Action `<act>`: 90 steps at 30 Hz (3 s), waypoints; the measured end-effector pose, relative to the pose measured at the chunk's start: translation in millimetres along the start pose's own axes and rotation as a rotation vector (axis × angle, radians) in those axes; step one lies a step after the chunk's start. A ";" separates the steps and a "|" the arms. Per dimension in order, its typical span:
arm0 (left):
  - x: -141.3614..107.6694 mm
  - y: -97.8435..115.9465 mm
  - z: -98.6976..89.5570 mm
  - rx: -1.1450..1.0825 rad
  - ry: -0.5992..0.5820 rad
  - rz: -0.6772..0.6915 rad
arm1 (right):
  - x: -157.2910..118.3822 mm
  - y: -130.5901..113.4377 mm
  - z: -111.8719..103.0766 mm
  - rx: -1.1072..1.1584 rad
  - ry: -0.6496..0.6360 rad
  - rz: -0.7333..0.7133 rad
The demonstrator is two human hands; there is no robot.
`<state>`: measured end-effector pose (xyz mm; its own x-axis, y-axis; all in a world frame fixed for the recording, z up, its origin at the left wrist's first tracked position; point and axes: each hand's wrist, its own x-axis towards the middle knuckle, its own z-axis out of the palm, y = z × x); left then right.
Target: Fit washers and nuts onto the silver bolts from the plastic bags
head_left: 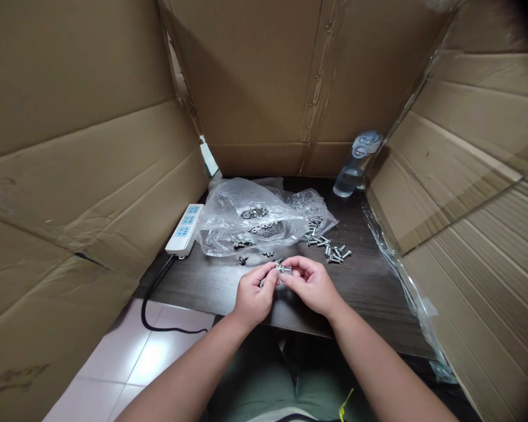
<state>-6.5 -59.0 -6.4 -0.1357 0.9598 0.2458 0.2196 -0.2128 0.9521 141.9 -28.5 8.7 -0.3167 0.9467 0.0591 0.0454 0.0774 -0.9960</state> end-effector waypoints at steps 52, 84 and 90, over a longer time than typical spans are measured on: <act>2.1 2.9 -2.6 -0.111 -0.093 -0.116 | 3.2 -6.1 -1.3 -0.041 -0.049 -0.033; 2.1 -0.8 -1.6 -0.164 -0.029 -0.136 | -0.4 -1.9 -0.5 0.084 -0.080 -0.016; 1.8 1.1 -1.0 -0.126 -0.068 -0.079 | 0.5 -5.4 0.9 -0.059 -0.034 -0.059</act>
<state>-7.4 -57.7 -4.7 -0.0815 0.9837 0.1600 0.0873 -0.1528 0.9844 140.6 -28.6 14.0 -0.3523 0.9289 0.1139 0.0813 0.1516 -0.9851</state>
